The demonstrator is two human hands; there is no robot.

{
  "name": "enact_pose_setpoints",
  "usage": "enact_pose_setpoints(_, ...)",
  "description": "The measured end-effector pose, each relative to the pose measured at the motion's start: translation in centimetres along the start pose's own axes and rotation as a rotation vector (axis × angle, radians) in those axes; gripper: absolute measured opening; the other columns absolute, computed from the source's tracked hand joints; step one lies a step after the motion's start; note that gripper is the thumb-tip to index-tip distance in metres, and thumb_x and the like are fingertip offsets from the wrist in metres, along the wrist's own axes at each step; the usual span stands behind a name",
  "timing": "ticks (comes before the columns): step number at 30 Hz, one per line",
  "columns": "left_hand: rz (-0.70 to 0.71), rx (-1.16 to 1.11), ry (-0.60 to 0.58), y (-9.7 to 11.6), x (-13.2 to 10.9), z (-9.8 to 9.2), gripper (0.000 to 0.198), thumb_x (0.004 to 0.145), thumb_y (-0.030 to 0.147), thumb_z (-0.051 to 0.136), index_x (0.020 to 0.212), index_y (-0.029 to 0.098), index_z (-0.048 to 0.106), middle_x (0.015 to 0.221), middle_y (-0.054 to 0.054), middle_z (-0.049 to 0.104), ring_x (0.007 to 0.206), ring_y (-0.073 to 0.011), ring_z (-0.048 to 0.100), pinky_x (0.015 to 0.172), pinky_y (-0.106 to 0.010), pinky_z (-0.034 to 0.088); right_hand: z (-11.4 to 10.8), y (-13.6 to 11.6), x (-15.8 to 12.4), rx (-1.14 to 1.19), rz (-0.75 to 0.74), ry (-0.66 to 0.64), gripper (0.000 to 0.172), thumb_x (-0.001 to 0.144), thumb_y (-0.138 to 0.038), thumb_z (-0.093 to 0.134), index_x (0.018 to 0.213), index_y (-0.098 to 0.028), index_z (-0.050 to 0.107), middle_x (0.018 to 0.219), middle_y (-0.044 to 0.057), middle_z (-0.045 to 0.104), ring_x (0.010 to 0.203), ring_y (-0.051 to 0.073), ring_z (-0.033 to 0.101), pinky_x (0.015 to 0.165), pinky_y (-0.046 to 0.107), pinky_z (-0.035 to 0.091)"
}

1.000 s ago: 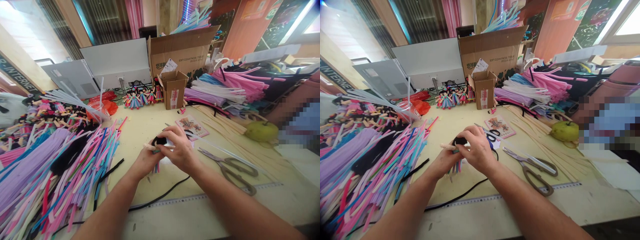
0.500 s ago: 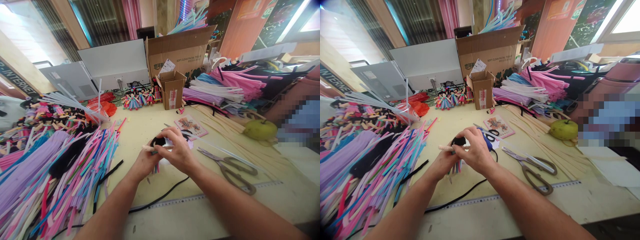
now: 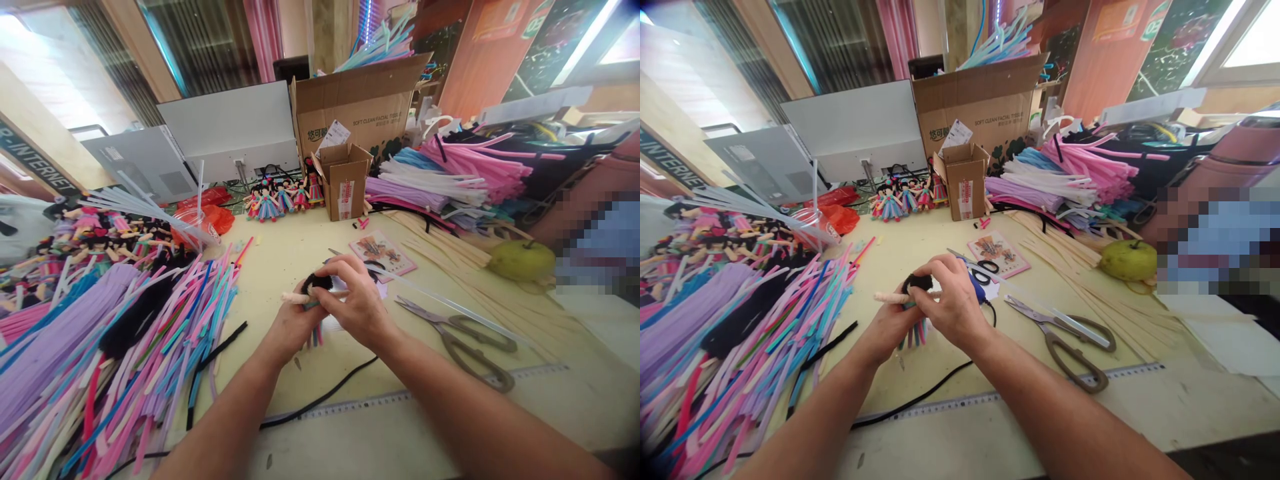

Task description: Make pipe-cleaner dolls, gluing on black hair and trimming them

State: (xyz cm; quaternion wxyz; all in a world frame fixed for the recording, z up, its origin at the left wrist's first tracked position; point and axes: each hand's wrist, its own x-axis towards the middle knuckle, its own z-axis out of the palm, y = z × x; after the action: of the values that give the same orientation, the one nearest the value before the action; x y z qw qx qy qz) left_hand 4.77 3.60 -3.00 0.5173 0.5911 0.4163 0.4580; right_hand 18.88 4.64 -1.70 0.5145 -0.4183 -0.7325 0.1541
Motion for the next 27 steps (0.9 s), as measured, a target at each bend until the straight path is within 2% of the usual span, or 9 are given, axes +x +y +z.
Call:
enact_pose_setpoints(12,-0.046,-0.077,0.045,-0.41,-0.04,0.39,0.042,0.079,0.033,0.071,0.118,0.02,0.058,0.12,-0.008,0.064,0.117,-0.0271,0.055,0.101,-0.04,0.043,0.27,0.29,-0.26,0.017,-0.021,0.029,0.02,0.079,-0.014,0.067,0.096,-0.024,0.062,0.101,0.004,0.058,0.099,0.021,0.056,0.09,0.039,0.046)
enact_pose_setpoints(20,-0.033,0.014,0.089,-0.97,0.12,0.13,0.036,0.077,0.032,0.072,0.108,0.017,0.06,0.106,-0.006,0.064,0.101,-0.0225,0.058,0.088,-0.034,0.047,0.21,0.4,-0.14,-0.001,-0.022,0.026,0.019,0.079,-0.015,0.068,0.095,-0.024,0.062,0.1,0.005,0.059,0.1,0.022,0.056,0.091,0.04,0.046)
enact_pose_setpoints(27,-0.037,-0.001,0.112,-0.81,0.09,0.19,0.041,0.077,0.035,0.073,0.113,0.02,0.059,0.109,-0.005,0.063,0.104,-0.0216,0.057,0.092,-0.033,0.045,0.37,0.5,-0.12,-0.004,-0.029,0.035,0.019,0.078,-0.015,0.068,0.094,-0.023,0.061,0.099,0.005,0.06,0.098,0.022,0.056,0.089,0.04,0.046)
